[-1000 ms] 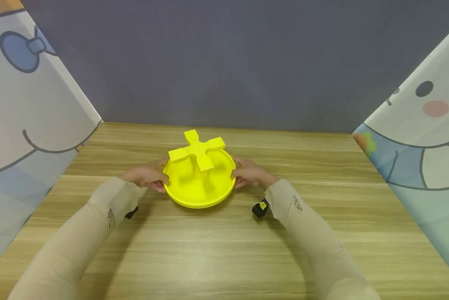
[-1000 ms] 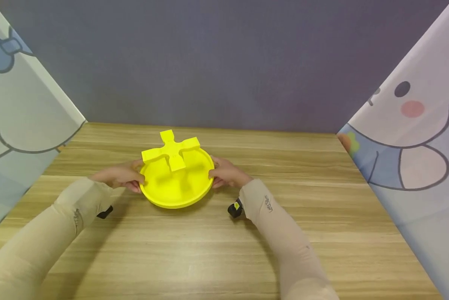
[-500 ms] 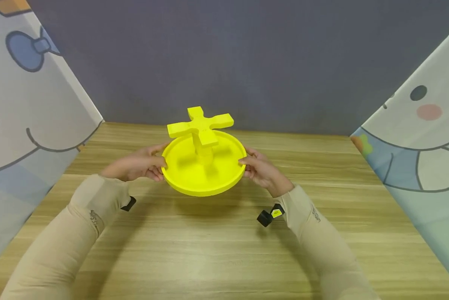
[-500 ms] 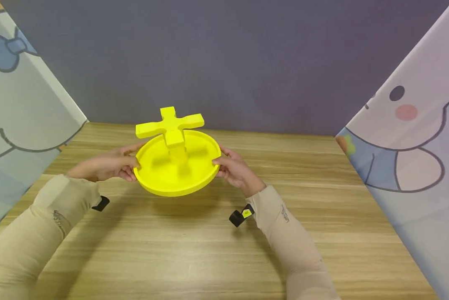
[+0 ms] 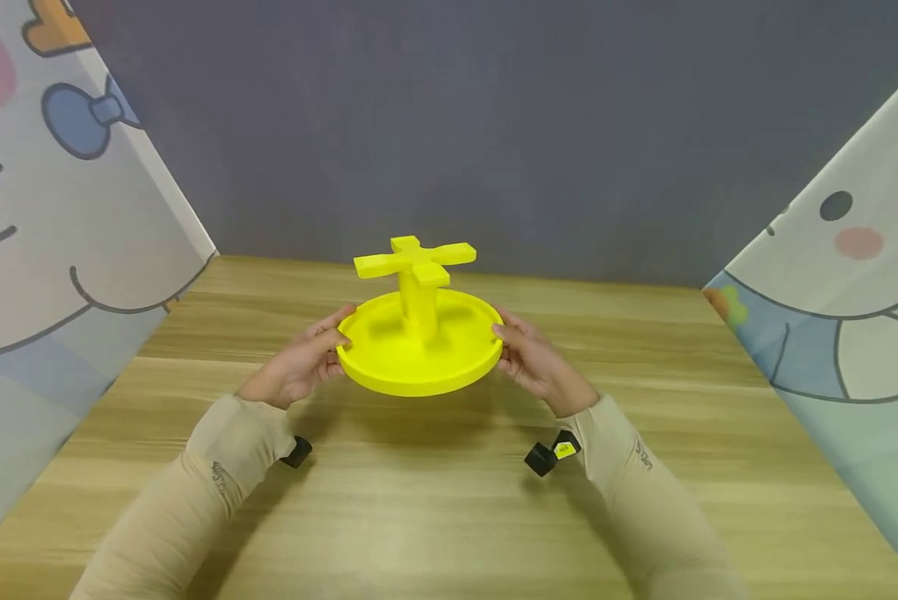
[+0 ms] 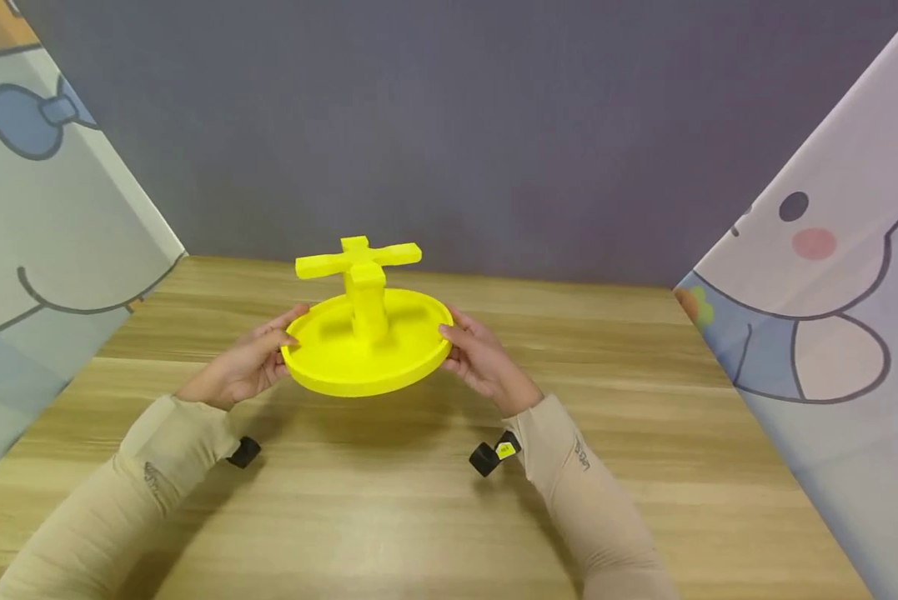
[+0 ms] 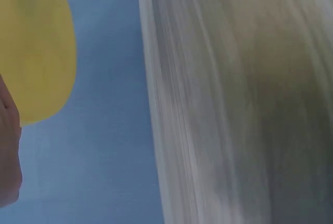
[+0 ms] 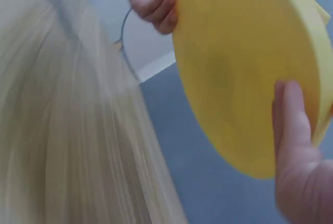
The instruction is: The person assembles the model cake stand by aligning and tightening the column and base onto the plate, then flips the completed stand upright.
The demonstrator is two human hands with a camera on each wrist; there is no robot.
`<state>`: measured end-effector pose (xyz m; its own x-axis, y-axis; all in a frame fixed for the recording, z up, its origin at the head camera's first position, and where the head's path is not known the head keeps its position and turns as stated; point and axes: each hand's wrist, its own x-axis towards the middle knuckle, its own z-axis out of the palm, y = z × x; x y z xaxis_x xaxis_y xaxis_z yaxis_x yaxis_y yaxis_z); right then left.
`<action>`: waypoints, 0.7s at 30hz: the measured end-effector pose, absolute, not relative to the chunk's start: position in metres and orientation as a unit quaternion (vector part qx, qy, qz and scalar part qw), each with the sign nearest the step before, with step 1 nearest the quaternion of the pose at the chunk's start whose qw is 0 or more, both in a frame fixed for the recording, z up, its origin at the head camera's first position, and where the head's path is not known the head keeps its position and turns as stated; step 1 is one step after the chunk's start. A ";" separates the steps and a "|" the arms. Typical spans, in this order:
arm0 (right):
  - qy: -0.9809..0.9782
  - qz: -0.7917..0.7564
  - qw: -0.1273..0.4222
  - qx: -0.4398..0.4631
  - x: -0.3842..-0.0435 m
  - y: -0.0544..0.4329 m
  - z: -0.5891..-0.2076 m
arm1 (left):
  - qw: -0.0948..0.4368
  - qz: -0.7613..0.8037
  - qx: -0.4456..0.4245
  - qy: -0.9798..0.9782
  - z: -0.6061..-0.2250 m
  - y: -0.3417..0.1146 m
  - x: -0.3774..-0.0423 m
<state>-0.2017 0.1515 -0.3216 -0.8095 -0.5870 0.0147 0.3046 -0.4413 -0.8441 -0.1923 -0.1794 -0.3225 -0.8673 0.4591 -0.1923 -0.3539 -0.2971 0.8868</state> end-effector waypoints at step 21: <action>0.841 -0.465 -0.082 -0.263 -0.181 0.165 -0.340 | 0.268 0.799 0.076 0.533 -0.331 -0.181 -0.189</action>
